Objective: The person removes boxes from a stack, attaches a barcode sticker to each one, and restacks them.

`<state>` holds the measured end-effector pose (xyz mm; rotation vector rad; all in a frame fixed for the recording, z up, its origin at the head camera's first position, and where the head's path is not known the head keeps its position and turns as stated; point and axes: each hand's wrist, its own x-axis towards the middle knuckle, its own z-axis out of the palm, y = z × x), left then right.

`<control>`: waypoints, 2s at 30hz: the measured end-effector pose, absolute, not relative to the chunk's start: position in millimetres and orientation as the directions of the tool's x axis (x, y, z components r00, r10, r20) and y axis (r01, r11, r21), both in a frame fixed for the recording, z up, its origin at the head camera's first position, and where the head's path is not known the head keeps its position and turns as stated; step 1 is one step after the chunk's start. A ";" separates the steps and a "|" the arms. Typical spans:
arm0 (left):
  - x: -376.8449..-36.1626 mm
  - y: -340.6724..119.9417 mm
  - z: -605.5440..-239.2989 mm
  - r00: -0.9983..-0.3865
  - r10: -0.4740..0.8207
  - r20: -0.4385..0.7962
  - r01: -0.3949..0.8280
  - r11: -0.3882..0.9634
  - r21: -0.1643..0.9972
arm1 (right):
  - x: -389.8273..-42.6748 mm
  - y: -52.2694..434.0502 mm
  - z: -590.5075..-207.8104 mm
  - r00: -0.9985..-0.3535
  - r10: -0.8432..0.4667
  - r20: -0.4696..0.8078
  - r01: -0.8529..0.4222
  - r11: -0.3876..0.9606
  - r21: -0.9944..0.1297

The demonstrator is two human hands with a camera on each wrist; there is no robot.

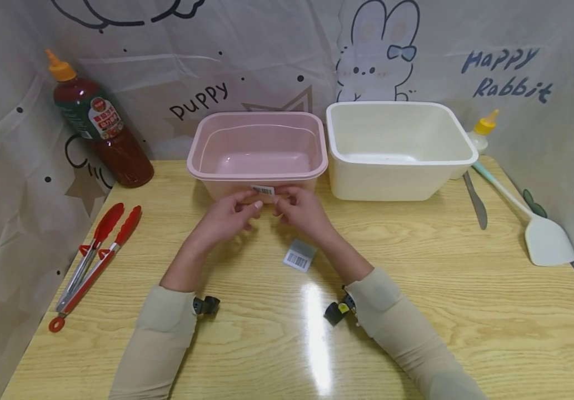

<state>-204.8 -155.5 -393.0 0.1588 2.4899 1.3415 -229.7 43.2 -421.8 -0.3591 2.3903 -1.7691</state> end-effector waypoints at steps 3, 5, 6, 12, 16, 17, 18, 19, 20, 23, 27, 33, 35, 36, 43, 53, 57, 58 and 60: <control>-205.3 -155.5 -393.8 -0.946 0.236 -0.221 -0.053 0.561 0.826 | -229.9 43.0 -422.3 -0.959 -0.281 0.030 -0.112 0.279 -0.954; -205.1 -155.3 -393.7 -0.946 0.234 -0.223 -0.054 0.565 0.823 | -229.9 43.0 -422.5 -0.958 -0.284 0.031 -0.114 0.281 -0.953; -205.1 -155.3 -393.6 -0.947 0.233 -0.223 -0.054 0.567 0.822 | -229.9 43.0 -422.5 -0.958 -0.285 0.030 -0.113 0.280 -0.953; -205.2 -155.5 -392.7 -0.949 0.228 -0.216 -0.052 0.565 0.824 | -229.5 43.1 -421.9 -0.957 -0.289 0.015 -0.098 0.275 -0.956; -205.1 -155.6 -393.0 -0.951 0.221 -0.215 -0.056 0.561 0.826 | -229.1 42.8 -421.4 -0.957 -0.289 0.009 -0.092 0.275 -0.957; -205.2 -155.5 -393.1 -0.951 0.219 -0.216 -0.058 0.562 0.825 | -228.9 42.9 -421.1 -0.957 -0.288 0.009 -0.092 0.276 -0.957; -205.3 -155.3 -393.1 -0.952 0.217 -0.217 -0.060 0.562 0.825 | -228.8 42.9 -420.9 -0.958 -0.288 0.009 -0.093 0.278 -0.956; -205.2 -155.0 -393.0 -0.952 0.215 -0.219 -0.063 0.562 0.825 | -228.7 43.0 -420.9 -0.958 -0.288 0.011 -0.095 0.280 -0.955; -205.1 -154.7 -392.8 -0.952 0.214 -0.220 -0.064 0.564 0.823 | -228.6 43.1 -420.9 -0.957 -0.289 0.011 -0.095 0.280 -0.955; -205.1 -154.0 -392.2 -0.951 0.211 -0.225 -0.069 0.565 0.822 | -228.7 43.7 -421.7 -0.958 -0.287 0.011 -0.097 0.287 -0.953; -204.6 -154.2 -391.8 -0.950 0.213 -0.228 -0.070 0.566 0.821 | -229.0 45.3 -423.2 -0.958 -0.287 0.001 -0.090 0.296 -0.951; -204.8 -155.6 -392.2 -0.949 0.215 -0.231 -0.069 0.573 0.816 | -227.9 49.0 -422.9 -0.950 -0.313 -0.005 -0.097 0.310 -0.946; -204.9 -156.3 -392.6 -0.949 0.217 -0.230 -0.066 0.575 0.816 | -227.7 50.3 -422.9 -0.948 -0.319 -0.011 -0.094 0.313 -0.945; -204.9 -156.4 -392.7 -0.949 0.217 -0.229 -0.065 0.576 0.815 | -227.6 50.7 -422.7 -0.947 -0.321 -0.013 -0.093 0.315 -0.945; -205.5 -156.4 -393.9 -0.948 0.220 -0.230 -0.064 0.576 0.815 | -228.6 53.3 -421.5 -0.946 -0.323 -0.031 -0.087 0.344 -0.935; -204.8 -154.5 -392.3 -0.948 0.214 -0.237 -0.075 0.573 0.816 | -227.8 48.5 -421.0 -0.918 -0.395 -0.045 -0.135 0.418 -0.898; -204.9 -154.9 -392.7 -0.948 0.221 -0.230 -0.067 0.565 0.822 | -227.8 42.0 -421.1 -0.877 -0.479 -0.026 -0.176 0.371 -0.912; -205.0 -155.6 -393.2 -0.948 0.225 -0.223 -0.061 0.562 0.825 | -227.6 41.7 -421.2 -0.876 -0.481 -0.027 -0.176 0.372 -0.912; -205.5 -157.3 -394.0 -0.951 0.234 -0.204 -0.039 0.562 0.826 | -226.8 43.2 -421.0 -0.879 -0.476 -0.034 -0.163 0.367 -0.916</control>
